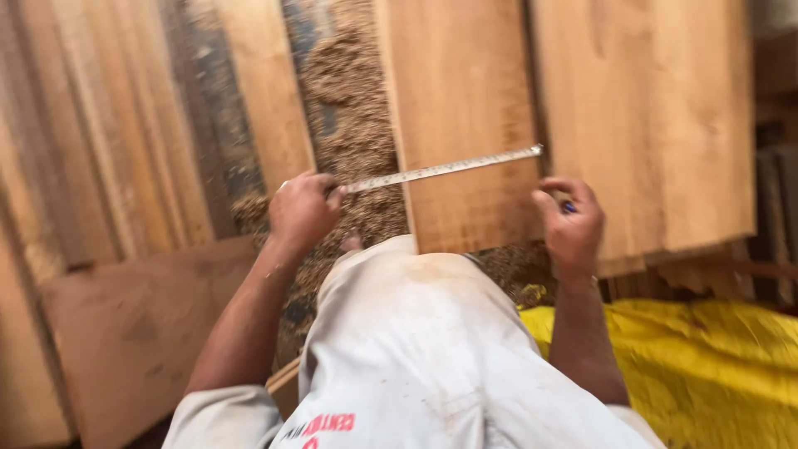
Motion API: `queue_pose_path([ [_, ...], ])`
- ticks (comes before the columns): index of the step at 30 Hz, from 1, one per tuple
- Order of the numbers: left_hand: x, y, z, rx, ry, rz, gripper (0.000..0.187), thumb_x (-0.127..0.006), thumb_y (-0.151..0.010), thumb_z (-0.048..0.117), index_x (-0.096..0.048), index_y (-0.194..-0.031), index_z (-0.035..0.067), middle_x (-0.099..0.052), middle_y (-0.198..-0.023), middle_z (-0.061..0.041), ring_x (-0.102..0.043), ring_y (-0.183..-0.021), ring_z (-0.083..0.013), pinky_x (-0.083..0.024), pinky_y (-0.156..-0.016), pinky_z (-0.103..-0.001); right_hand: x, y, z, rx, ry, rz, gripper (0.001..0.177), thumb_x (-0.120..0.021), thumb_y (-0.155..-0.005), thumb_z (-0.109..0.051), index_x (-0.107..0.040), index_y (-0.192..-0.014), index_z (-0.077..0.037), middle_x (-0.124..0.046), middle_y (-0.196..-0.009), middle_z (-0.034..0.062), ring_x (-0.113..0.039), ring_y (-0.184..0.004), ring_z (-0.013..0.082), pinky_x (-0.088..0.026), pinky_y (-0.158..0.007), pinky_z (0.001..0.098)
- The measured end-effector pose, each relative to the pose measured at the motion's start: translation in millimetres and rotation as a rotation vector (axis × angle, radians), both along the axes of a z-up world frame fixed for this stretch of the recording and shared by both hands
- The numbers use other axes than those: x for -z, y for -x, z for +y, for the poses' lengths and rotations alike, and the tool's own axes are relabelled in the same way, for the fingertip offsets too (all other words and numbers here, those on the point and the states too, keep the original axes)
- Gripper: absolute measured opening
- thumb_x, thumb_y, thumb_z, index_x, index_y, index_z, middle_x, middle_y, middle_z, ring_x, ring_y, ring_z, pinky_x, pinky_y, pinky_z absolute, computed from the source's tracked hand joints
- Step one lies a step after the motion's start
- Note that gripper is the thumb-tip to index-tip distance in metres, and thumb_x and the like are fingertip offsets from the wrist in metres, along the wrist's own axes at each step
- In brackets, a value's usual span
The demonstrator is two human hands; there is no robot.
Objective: The recorder is measuring and inspecting several wooden planks in a workshop.
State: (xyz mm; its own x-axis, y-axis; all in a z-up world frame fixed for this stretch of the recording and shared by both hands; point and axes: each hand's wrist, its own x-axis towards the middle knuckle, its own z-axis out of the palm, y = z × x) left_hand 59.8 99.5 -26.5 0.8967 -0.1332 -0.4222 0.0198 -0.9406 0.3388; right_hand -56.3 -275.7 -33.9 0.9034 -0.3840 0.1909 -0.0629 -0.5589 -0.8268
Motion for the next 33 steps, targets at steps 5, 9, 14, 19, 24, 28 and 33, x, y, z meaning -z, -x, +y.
queue_pose_path([
  [5, 3.0, 1.1, 12.4, -0.023, 0.034, 0.024, 0.03, -0.065, -0.1, 0.039, -0.078, -0.111, 0.013, -0.071, -0.103, -0.007, -0.064, -0.086, -0.0202, -0.055, -0.077, -0.04, -1.9, -1.2, 12.0, 0.057, -0.263, 0.176, 0.014, -0.078, -0.098, -0.011, -0.072, -0.111, -0.008, -0.063, -0.082, -0.0041, -0.049, -0.064, 0.0012, -0.036, -0.053, 0.0203],
  [9, 6.3, 2.3, 14.5, -0.023, 0.036, -0.008, 0.029, -0.068, -0.098, 0.038, -0.077, -0.111, 0.014, -0.069, -0.105, -0.006, -0.063, -0.089, -0.0198, -0.054, -0.079, -0.04, 12.3, -4.0, 9.8, -0.066, -0.092, 0.218, 0.014, -0.078, -0.098, -0.014, -0.073, -0.11, -0.008, -0.069, -0.089, 0.001, -0.051, -0.065, 0.0052, -0.042, -0.053, 0.0224],
  [14, 6.0, 4.3, 21.0, -0.053, 0.03, -0.009, 0.027, -0.068, -0.098, 0.037, -0.077, -0.111, 0.015, -0.068, -0.104, -0.007, -0.062, -0.09, -0.0196, -0.054, -0.08, -0.04, 15.0, -10.3, 32.2, -0.206, -0.005, 0.312, 0.018, -0.074, -0.097, -0.022, -0.072, -0.109, -0.008, -0.075, -0.103, 0.0076, -0.067, -0.082, 0.0142, -0.06, -0.069, 0.0298],
  [19, 0.6, 4.6, 19.5, -0.058, 0.013, -0.001, 0.026, -0.068, -0.098, 0.038, -0.077, -0.109, 0.016, -0.067, -0.103, -0.007, -0.061, -0.09, -0.0199, -0.053, -0.078, -0.04, 20.6, -18.0, 56.3, -0.301, 0.138, 0.408, 0.021, -0.071, -0.097, -0.026, -0.073, -0.109, -0.009, -0.075, -0.106, 0.012, -0.072, -0.091, 0.0225, -0.063, -0.078, 0.0394],
  [24, 43.8, 5.2, 15.6, 0.009, 0.116, -0.151, 0.017, -0.07, -0.096, 0.027, -0.08, -0.106, 0.017, -0.072, -0.098, -0.007, -0.064, -0.088, -0.0197, -0.055, -0.079, -0.041, 10.4, -25.7, 70.7, -0.342, 0.339, 0.179, 0.017, -0.076, -0.094, -0.024, -0.075, -0.102, -0.009, -0.076, -0.101, 0.0126, -0.072, -0.089, 0.0303, -0.058, -0.077, 0.0411],
  [28, 34.9, 10.7, -6.9, -0.079, 0.201, -0.165, 0.02, -0.071, -0.093, 0.032, -0.081, -0.103, 0.018, -0.071, -0.095, -0.008, -0.062, -0.081, -0.0204, -0.054, -0.069, -0.041, 11.3, -20.9, 78.4, -0.364, 0.335, 0.104, 0.018, -0.076, -0.093, -0.025, -0.075, -0.104, -0.011, -0.074, -0.101, 0.0118, -0.072, -0.09, 0.0306, -0.057, -0.079, 0.041],
  [33, 28.4, 28.0, -29.7, -0.171, 0.455, 0.185, 0.032, -0.062, -0.099, 0.041, -0.074, -0.116, 0.017, -0.072, -0.084, -0.001, -0.051, -0.058, -0.0137, -0.045, -0.052, -0.032, 9.3, -14.5, 80.2, -0.287, 0.409, 0.198, 0.021, -0.077, -0.094, -0.028, -0.076, -0.107, -0.011, -0.076, -0.105, 0.0118, -0.073, -0.091, 0.0296, -0.057, -0.08, 0.0414],
])
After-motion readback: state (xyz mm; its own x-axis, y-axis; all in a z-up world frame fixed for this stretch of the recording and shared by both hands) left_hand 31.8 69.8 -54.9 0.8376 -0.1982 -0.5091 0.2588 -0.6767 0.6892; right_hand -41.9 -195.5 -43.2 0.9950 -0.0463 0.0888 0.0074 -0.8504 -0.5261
